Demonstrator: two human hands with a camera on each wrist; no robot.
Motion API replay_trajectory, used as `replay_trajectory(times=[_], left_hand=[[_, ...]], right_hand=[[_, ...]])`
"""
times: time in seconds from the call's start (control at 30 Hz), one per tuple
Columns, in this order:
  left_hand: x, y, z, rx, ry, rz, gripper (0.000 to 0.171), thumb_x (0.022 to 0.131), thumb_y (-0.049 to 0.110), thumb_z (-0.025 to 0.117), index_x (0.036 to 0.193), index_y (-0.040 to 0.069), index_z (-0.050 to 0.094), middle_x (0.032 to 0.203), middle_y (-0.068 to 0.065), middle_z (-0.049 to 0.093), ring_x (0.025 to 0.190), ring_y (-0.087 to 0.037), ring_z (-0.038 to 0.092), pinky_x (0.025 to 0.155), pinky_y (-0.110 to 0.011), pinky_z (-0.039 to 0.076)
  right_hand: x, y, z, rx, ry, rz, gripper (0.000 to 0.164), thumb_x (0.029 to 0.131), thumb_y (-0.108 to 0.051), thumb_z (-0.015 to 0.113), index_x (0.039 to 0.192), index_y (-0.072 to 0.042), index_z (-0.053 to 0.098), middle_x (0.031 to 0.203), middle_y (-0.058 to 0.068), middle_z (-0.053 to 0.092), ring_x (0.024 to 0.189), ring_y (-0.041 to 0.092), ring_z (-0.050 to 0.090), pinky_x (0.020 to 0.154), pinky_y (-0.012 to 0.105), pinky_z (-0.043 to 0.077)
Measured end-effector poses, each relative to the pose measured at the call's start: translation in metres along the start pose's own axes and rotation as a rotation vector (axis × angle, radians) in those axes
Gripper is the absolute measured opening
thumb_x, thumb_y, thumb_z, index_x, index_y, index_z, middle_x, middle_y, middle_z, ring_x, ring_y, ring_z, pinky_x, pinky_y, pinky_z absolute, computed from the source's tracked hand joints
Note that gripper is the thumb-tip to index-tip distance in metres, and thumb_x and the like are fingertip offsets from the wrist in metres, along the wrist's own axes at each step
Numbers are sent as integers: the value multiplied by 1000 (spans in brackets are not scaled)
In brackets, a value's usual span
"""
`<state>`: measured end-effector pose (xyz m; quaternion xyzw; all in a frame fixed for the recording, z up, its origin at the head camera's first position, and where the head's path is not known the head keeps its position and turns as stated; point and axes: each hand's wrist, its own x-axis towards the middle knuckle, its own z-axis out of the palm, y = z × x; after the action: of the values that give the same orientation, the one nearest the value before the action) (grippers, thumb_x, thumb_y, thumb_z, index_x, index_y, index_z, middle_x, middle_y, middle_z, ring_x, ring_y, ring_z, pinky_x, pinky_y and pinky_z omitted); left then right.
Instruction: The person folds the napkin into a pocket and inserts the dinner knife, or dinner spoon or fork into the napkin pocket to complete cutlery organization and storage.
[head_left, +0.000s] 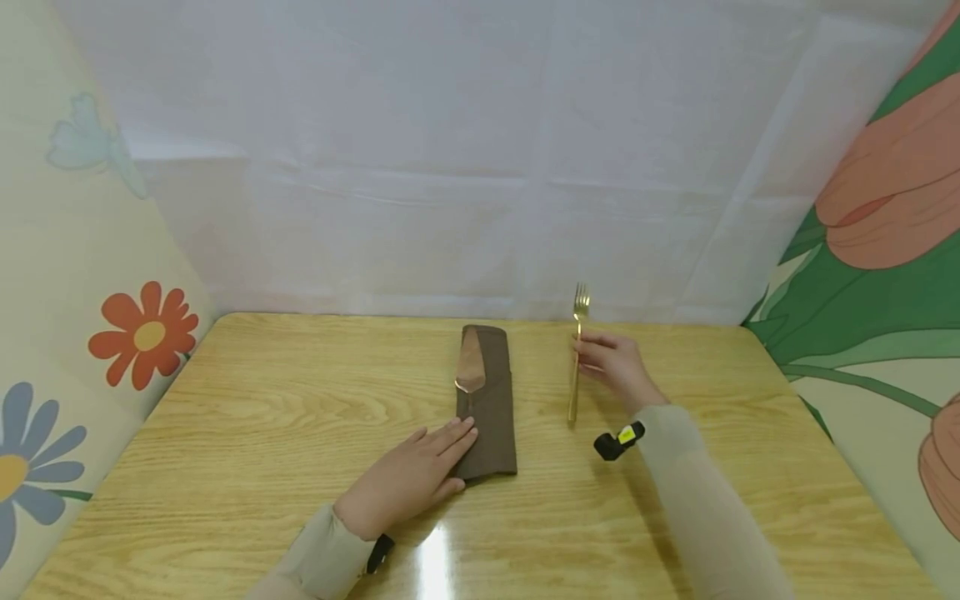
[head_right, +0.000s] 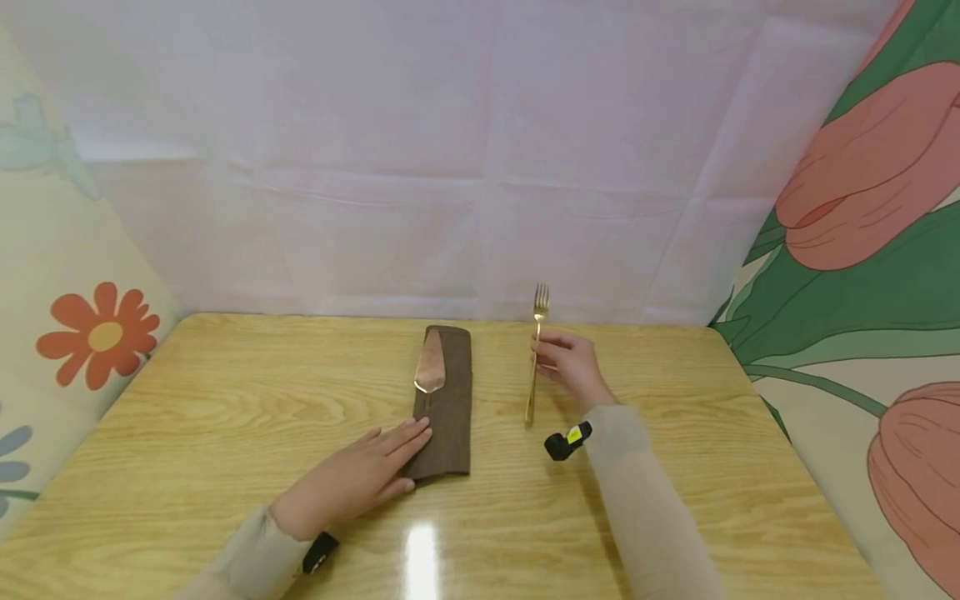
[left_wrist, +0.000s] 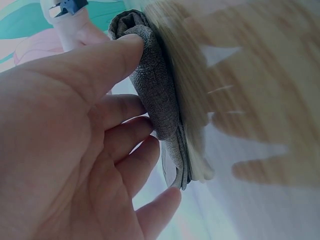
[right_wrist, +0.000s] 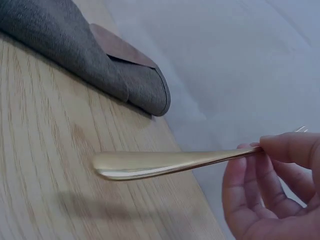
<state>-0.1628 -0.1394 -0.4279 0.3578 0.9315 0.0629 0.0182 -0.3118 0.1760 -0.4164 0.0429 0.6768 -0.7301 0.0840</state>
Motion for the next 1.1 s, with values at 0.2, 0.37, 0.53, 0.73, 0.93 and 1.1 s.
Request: replay_trajectory(times=[0.2,0.37,0.53,0.73,0.93,1.1], left_hand=[[0,0,0,9,2,-1,61,103,34,59,152,1,44,158,-15,40,144,-29,41,110,-55,41],[0,0,0,1,0,-7,61,103,34,59,152,1,44,159,-15,40,145,-29,40,111,-55,40],[1,1,0,-2,-3,-9,61,103,33,59,152,1,43,159,-15,40,145,-29,40,111,-55,40],[1,0,0,0,-9,-9,61,103,34,60,152,1,43,159,-15,40,145,-30,40,111,-55,40],[1,0,0,6,-2,-14,60,103,33,60,152,1,44,158,-15,41,145,-29,40,111,-55,40],[2,1,1,0,-2,-21,61,103,34,60,152,1,44,158,-15,40,145,-29,40,112,-55,39]], right_hand=[[3,-4,18,99,23,-63,38,98,-3,65,132,11,58,92,-4,72,85,12,69,76,22,58],[6,-8,33,143,-2,-113,38,98,-3,65,134,10,58,98,-2,72,87,13,69,82,27,59],[11,-7,49,168,-17,-147,37,98,0,64,132,13,58,95,0,72,85,14,69,80,27,60],[17,-5,67,196,19,-174,35,97,2,65,130,14,59,93,2,70,81,12,69,80,28,60],[24,-5,83,194,62,-186,34,96,3,66,127,16,59,89,0,69,77,11,67,74,23,59],[31,-2,93,202,69,-195,33,96,4,66,124,18,58,84,-1,69,73,9,67,71,23,59]])
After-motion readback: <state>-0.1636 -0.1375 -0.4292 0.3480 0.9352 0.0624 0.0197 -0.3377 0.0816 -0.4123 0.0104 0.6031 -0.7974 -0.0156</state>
